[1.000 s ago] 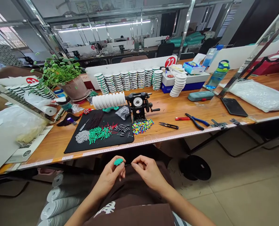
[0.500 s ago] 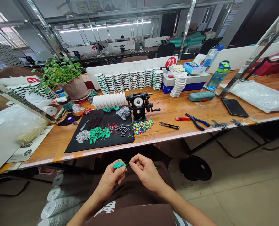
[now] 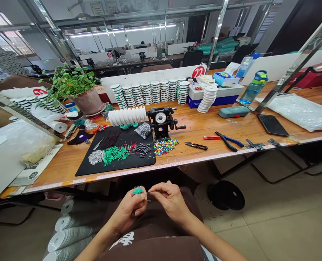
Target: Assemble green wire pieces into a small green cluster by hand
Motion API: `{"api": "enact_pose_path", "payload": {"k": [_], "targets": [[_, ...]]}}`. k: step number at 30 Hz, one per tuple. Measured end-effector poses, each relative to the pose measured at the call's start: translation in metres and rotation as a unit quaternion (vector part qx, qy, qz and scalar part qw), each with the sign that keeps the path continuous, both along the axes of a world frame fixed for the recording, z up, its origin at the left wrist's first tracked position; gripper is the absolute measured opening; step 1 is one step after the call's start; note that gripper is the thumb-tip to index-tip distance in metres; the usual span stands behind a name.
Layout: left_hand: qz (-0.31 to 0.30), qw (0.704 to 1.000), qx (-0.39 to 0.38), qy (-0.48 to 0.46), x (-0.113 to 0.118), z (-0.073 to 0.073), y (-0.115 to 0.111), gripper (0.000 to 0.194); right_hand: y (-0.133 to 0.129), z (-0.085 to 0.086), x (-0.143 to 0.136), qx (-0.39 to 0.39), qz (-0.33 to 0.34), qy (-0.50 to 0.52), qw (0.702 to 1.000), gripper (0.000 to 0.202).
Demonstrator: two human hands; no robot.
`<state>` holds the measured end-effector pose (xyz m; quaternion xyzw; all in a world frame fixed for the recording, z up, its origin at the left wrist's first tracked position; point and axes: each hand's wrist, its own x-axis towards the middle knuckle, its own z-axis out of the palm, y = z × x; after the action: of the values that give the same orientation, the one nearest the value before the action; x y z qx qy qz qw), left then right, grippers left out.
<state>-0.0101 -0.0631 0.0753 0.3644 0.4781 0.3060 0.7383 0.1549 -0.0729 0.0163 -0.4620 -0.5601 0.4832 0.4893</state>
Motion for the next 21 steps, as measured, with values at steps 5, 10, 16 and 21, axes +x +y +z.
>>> {"api": "enact_pose_path", "payload": {"k": [5, 10, 16, 21], "targets": [[0.002, 1.000, -0.002, 0.011, 0.003, -0.004, 0.000, 0.024, -0.002, 0.002, -0.003, -0.007, 0.029, 0.034, 0.999, 0.019], [-0.033, 0.998, 0.024, 0.053, 0.004, -0.018, -0.001, 0.031, -0.003, 0.003, -0.009, -0.117, 0.086, 0.197, 0.970, 0.032], [-0.030, 0.973, 0.153, 0.169, -0.002, -0.019, 0.004, 0.026, -0.003, 0.003, -0.010, -0.104, 0.058, 0.175, 0.977, 0.029], [-0.054, 0.949, 0.197, 0.241, -0.010, -0.019, 0.008, 0.033, -0.008, 0.000, -0.011, 0.031, 0.019, -0.068, 0.997, 0.023]]}}
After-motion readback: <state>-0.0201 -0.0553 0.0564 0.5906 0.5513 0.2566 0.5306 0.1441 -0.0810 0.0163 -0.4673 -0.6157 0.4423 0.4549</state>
